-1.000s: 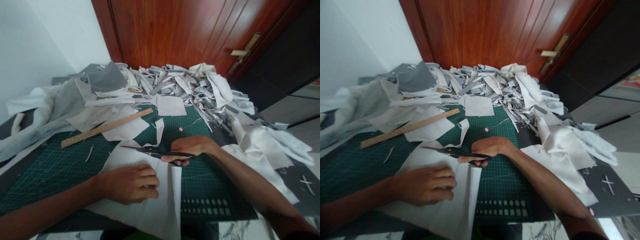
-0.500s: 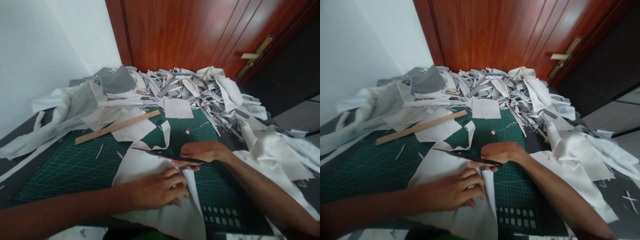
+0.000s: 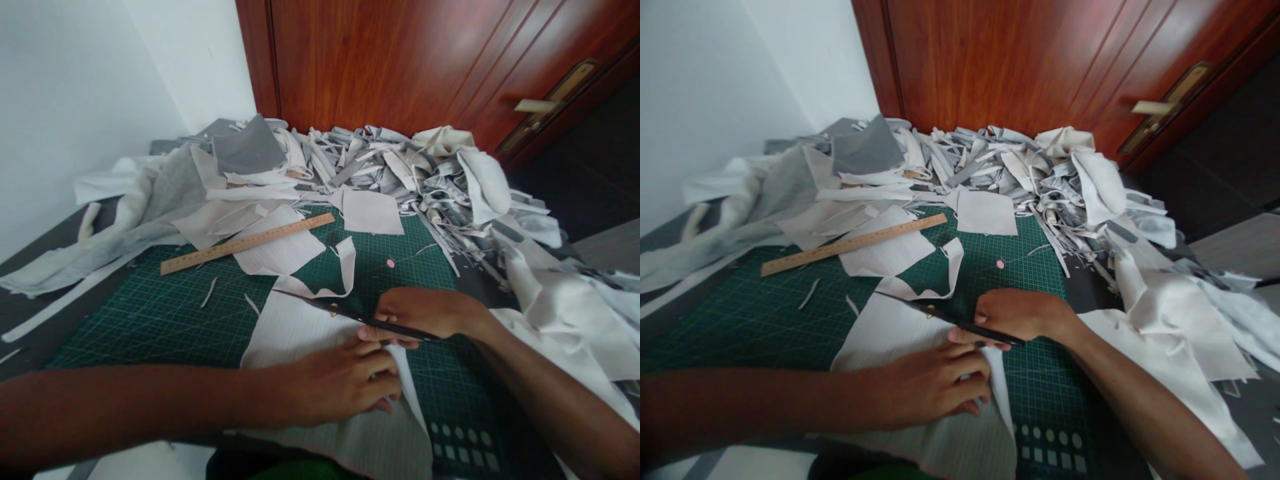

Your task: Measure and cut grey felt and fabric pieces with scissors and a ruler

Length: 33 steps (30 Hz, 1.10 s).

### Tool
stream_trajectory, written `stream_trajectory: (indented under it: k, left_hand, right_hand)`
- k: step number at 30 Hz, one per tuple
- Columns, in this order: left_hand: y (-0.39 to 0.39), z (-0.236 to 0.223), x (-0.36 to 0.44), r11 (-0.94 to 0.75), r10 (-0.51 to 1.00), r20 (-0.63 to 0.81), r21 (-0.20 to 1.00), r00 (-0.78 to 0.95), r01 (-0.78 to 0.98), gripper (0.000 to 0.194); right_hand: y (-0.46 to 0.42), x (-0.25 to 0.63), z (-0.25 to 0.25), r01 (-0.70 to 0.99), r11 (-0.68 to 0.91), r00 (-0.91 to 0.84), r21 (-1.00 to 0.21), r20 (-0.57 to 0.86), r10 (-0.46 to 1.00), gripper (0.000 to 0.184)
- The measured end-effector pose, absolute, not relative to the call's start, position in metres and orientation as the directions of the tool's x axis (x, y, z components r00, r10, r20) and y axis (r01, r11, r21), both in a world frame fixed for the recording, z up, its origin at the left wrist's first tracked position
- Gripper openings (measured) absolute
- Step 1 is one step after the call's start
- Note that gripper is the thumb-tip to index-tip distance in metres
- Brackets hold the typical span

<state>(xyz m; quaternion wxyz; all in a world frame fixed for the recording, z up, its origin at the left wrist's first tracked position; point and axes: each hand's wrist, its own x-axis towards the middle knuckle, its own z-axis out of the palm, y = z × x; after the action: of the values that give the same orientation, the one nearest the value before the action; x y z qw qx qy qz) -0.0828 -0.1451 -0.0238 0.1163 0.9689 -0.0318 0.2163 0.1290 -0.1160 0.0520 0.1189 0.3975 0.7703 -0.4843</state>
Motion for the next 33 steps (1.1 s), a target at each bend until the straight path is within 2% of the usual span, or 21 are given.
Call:
stream_trajectory:
  k: [5, 10, 14, 18, 20, 26, 29, 33]
  left_hand:
    - [-0.147, -0.020, -0.084, -0.978, 0.006, 0.394, 0.195, 0.919, -0.078, 0.013]
    - [-0.147, -0.020, -0.085, -0.978, 0.010, 0.410, 0.195, 0.912, -0.077, 0.013]
    - [-0.147, -0.019, -0.085, -0.976, 0.022, 0.405, 0.208, 0.914, -0.069, 0.013]
    - [-0.146, -0.016, -0.085, -0.977, 0.004, 0.385, 0.199, 0.923, -0.079, 0.014]
    - [-0.146, -0.015, -0.085, -0.977, 0.010, 0.373, 0.203, 0.928, -0.071, 0.014]
    - [-0.144, -0.014, -0.084, -0.967, 0.015, 0.387, 0.241, 0.922, -0.085, 0.014]
    - [-0.143, -0.013, -0.084, -0.953, 0.022, 0.364, 0.289, 0.931, -0.090, 0.016]
    - [-0.145, -0.013, -0.085, -0.935, 0.061, 0.324, 0.348, 0.944, -0.059, 0.025]
  right_hand:
    - [-0.118, 0.125, 0.060, 0.837, 0.187, -0.513, -0.514, -0.618, 0.596, 0.047]
    - [-0.111, 0.131, 0.058, 0.819, 0.113, -0.531, -0.562, -0.669, 0.520, 0.053]
    - [-0.109, 0.135, 0.053, 0.799, 0.141, -0.550, -0.585, -0.615, 0.565, 0.052]
    - [-0.110, 0.135, 0.050, 0.774, 0.070, -0.558, -0.629, -0.625, 0.546, 0.058]
    - [-0.110, 0.135, 0.049, 0.787, 0.048, -0.540, -0.615, -0.649, 0.536, 0.057]
    - [-0.110, 0.134, 0.049, 0.821, 0.102, -0.510, -0.562, -0.641, 0.573, 0.039]
    - [-0.110, 0.134, 0.049, 0.823, 0.128, -0.514, -0.553, -0.631, 0.581, 0.041]
    - [-0.108, 0.134, 0.049, 0.817, 0.152, -0.528, -0.556, -0.616, 0.584, 0.054]
